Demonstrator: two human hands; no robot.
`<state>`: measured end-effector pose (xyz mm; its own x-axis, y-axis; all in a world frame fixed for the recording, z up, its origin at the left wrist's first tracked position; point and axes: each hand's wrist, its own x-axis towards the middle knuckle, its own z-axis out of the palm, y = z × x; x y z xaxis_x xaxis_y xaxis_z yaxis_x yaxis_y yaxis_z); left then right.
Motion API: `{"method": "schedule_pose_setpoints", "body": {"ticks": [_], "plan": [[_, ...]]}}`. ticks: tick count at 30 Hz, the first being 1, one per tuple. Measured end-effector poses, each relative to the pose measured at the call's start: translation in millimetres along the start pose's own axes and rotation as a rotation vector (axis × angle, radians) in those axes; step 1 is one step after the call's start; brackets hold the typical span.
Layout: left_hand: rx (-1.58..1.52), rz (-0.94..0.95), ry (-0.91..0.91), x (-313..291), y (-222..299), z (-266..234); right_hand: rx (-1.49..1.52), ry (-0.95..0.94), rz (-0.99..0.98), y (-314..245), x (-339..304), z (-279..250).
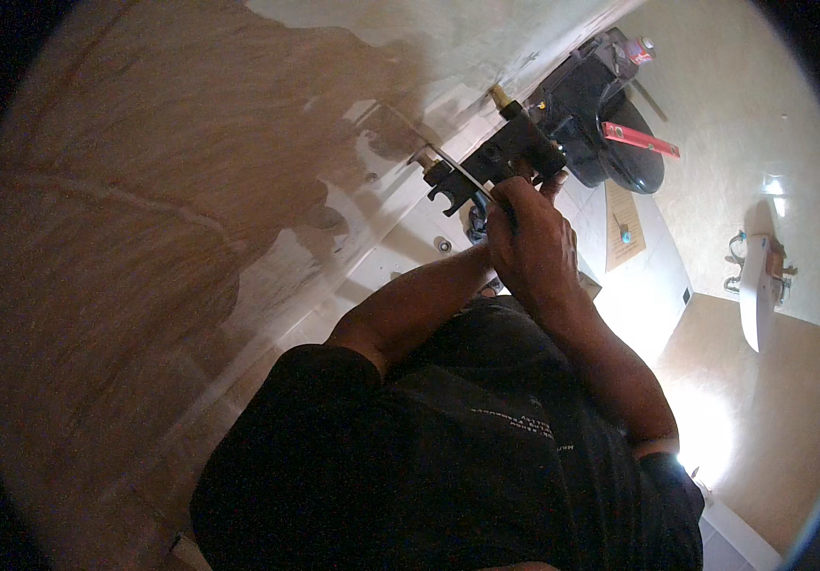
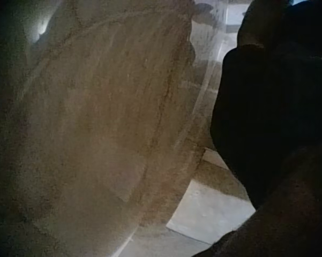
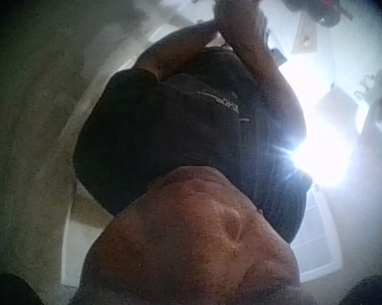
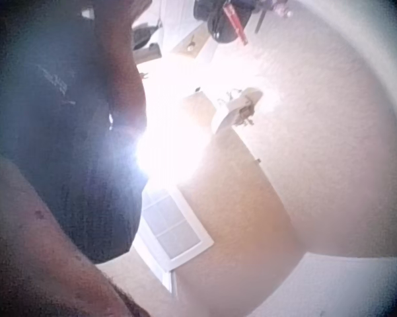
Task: The person installs a shower faucet onto a wall by hand and using a level. The person holds the faucet assembly against the wall, checks the level with another person, and applies plumbing tape to the threaded pipe before attempting to mount it.
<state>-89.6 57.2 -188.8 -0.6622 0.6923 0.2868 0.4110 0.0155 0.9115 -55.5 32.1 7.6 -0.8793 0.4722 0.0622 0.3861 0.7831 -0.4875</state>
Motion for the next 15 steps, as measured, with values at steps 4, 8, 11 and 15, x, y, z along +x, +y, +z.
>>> {"method": "schedule_pose_setpoints", "body": {"ticks": [4, 8, 11, 15], "plan": [[0.006, 0.007, -0.002, 1.0, -1.2, 1.2, -0.057, -0.028, 0.051, -5.9, 2.8, 0.5], [0.006, 0.014, -0.008, 1.8, -1.8, 3.5, -0.133, -0.007, 0.045, -8.2, 4.3, 3.1], [0.005, 0.022, -0.016, 1.2, -1.4, 3.9, -0.169, 0.004, 0.036, -8.3, 4.8, 5.8], [0.008, 0.026, -0.016, 0.7, -3.3, 3.8, -0.180, 0.012, 0.051, -8.7, 4.6, 7.5]]}}
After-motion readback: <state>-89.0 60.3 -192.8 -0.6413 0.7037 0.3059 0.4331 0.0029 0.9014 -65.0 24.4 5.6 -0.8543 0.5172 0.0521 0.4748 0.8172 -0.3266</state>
